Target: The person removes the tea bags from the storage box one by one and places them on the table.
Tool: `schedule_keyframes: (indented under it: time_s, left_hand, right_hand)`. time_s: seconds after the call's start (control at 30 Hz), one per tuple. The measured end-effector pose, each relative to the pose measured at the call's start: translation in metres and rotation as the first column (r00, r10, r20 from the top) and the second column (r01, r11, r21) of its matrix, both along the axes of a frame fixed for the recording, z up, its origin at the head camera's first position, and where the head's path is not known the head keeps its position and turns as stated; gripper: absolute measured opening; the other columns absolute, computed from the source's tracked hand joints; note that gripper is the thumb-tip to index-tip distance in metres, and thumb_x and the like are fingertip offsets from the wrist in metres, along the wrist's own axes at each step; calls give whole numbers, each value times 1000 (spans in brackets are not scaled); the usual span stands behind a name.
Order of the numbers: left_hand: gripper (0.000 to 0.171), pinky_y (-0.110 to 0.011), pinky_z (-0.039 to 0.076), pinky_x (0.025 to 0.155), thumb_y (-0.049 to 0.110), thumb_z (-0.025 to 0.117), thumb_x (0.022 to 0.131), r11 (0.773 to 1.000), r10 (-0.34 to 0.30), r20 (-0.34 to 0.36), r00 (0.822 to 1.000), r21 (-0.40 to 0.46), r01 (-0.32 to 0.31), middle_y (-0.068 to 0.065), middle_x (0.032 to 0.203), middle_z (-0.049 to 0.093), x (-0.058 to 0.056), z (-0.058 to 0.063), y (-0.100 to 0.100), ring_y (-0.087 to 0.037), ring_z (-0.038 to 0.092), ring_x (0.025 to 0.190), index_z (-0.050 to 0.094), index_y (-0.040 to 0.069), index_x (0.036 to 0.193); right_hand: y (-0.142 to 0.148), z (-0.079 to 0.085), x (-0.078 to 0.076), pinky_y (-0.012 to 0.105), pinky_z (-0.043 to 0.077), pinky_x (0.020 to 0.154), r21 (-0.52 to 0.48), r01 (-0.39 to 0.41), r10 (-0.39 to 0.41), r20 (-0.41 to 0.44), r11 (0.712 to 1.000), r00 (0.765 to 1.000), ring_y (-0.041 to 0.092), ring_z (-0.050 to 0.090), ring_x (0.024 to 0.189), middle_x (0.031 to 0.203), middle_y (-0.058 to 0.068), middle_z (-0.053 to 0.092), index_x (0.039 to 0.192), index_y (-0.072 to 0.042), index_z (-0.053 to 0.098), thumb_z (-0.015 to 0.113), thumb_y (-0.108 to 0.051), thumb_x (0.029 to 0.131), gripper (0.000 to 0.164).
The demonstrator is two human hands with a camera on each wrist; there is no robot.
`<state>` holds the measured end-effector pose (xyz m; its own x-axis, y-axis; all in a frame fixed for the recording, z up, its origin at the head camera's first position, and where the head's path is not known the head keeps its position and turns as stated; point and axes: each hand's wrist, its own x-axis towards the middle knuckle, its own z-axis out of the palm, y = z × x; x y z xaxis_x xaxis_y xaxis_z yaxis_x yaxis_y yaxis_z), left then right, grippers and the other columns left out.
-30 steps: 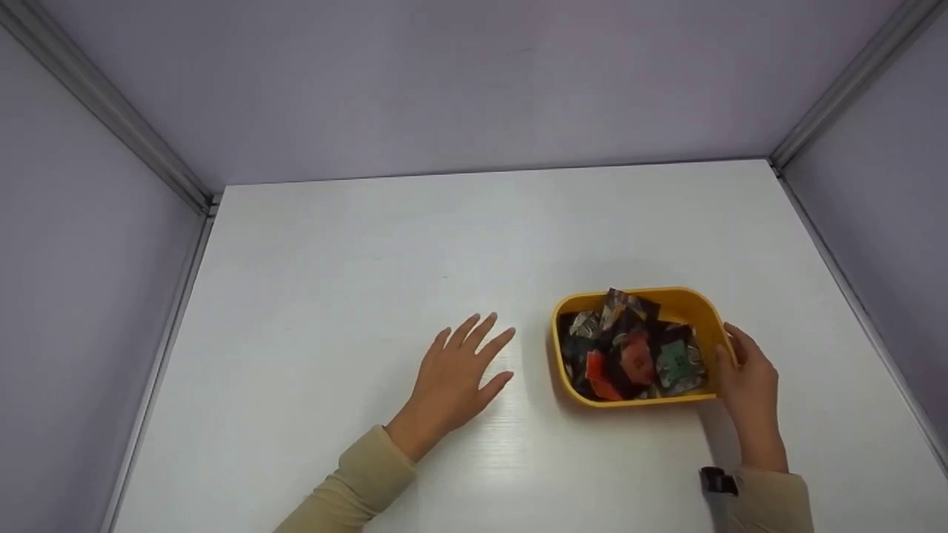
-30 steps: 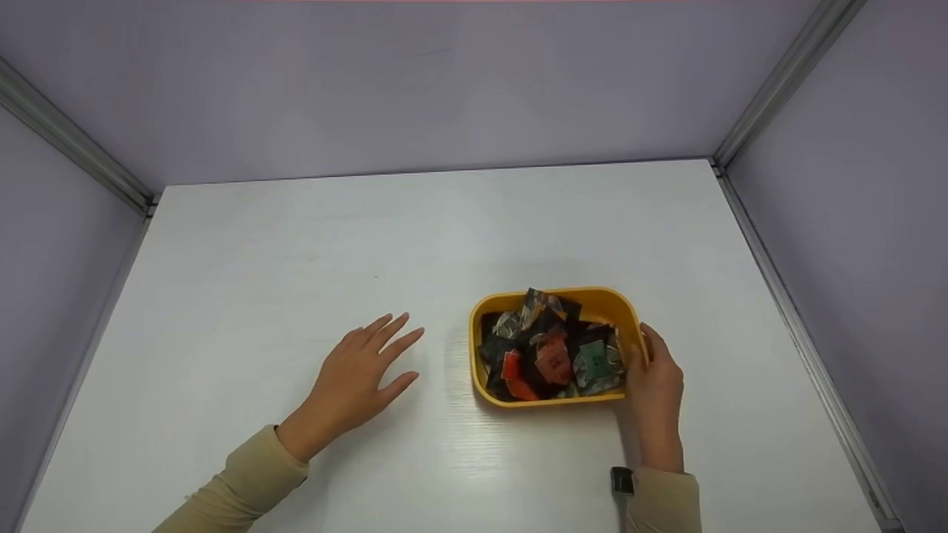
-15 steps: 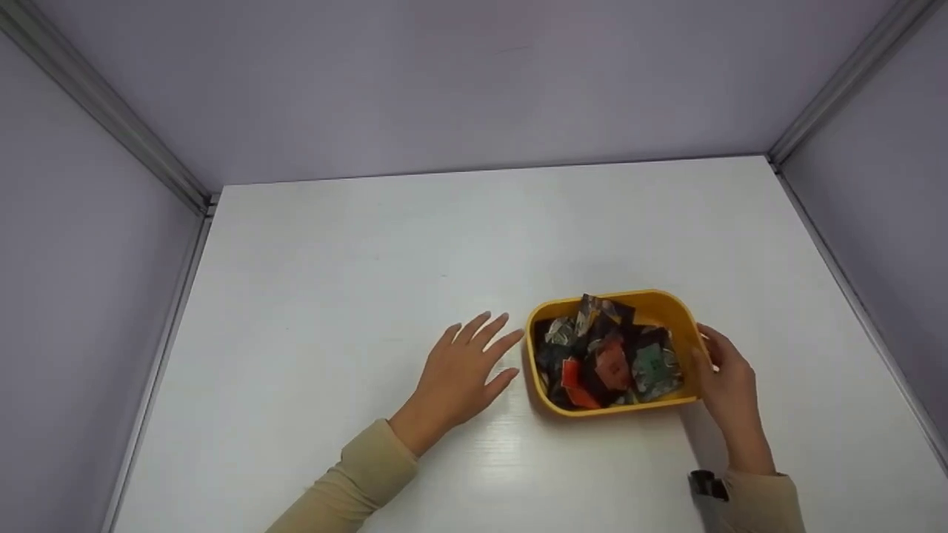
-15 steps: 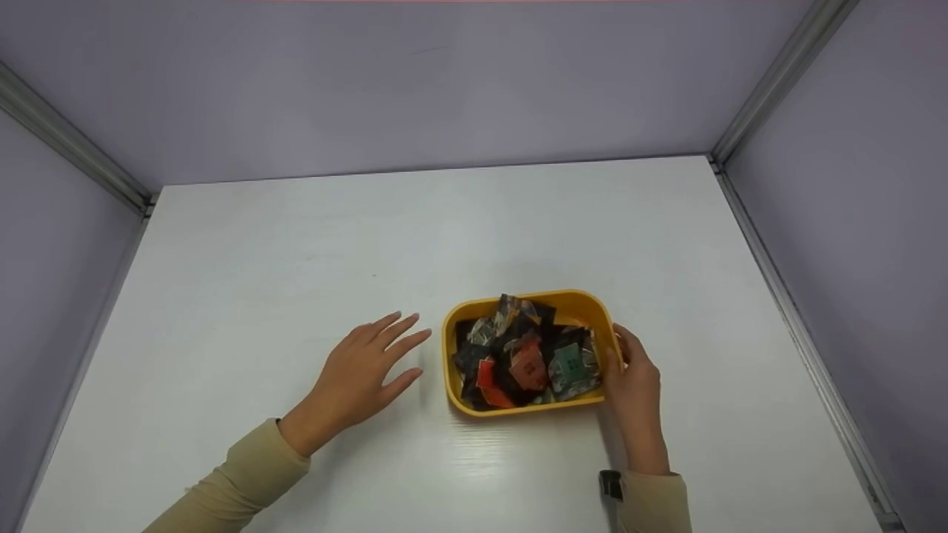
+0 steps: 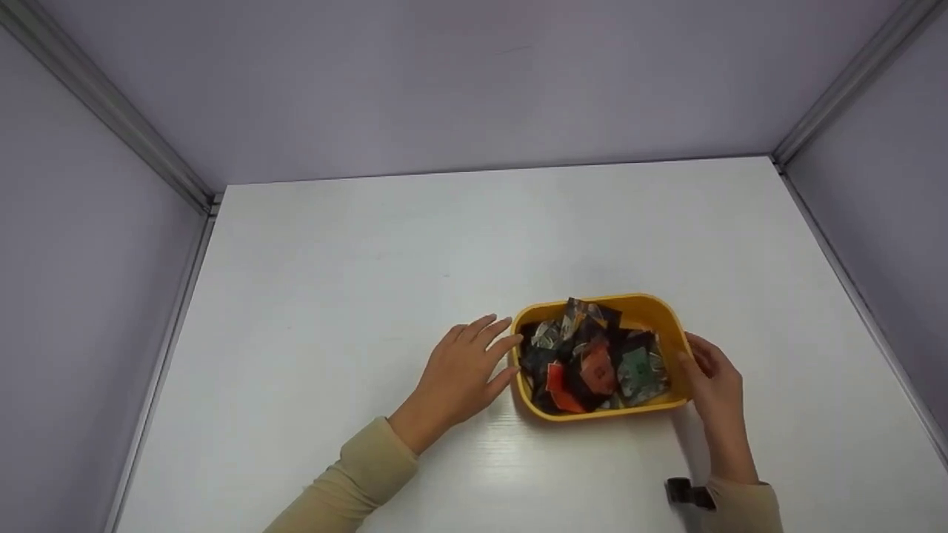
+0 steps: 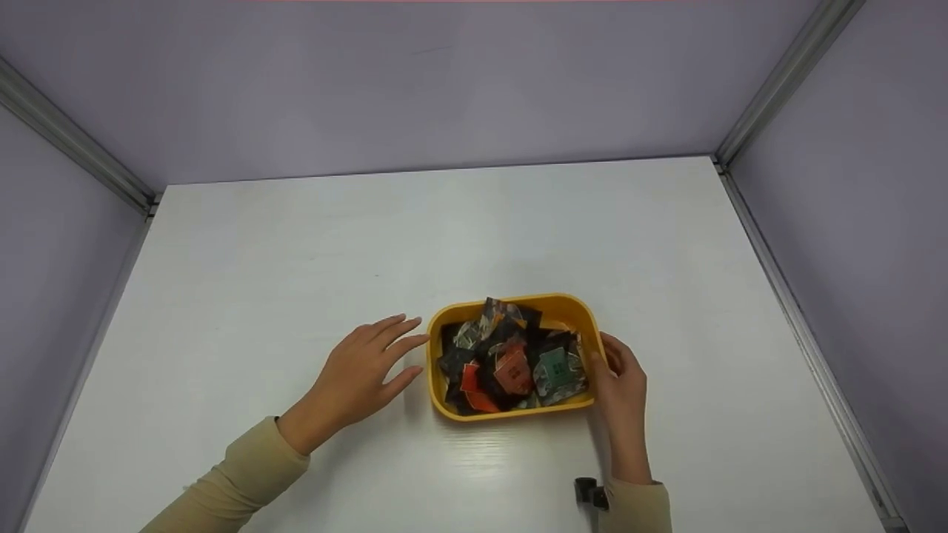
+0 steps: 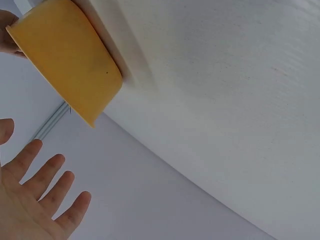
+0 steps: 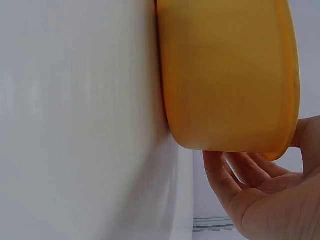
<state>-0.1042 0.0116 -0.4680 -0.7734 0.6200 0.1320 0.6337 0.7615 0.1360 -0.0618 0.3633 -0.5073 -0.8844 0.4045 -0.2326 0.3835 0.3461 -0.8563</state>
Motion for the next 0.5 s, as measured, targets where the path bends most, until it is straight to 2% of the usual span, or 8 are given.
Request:
schedule_keyframes:
  time_s: [0.17,0.3,0.4,0.5]
  left_hand:
    - [40,-36,40,107,43,56,99,999,-43,-24,999,30,44,0,142,55,-1,4,3,-19,45,135,63,20,131]
    - [34,-34,39,107,41,55,101,992,-118,-22,993,37,118,1,137,59,-3,9,11,-18,45,135,68,20,125]
    - [30,-32,41,105,38,55,101,979,-199,-36,979,33,201,2,132,62,-5,12,20,-17,49,130,69,20,121]
    - [25,-30,43,101,32,56,101,953,-299,-67,952,34,301,3,125,65,-9,13,30,-15,55,121,70,20,118]
  right_hand:
    - [1,-4,1,16,44,97,-135,88,-86,19,987,996,14,51,121,141,11,52,144,-5,48,56,-36,101,54]
    - [4,-7,2,10,43,90,-165,104,-103,14,981,995,7,52,112,134,9,55,141,-1,50,60,-37,99,56]
    - [5,-9,2,9,44,88,-164,114,-113,15,980,993,5,53,110,131,6,56,140,-1,50,60,-37,99,55]
    - [4,-11,3,9,43,87,-141,119,-117,17,983,993,5,52,111,134,9,55,139,-1,51,59,-38,99,56]
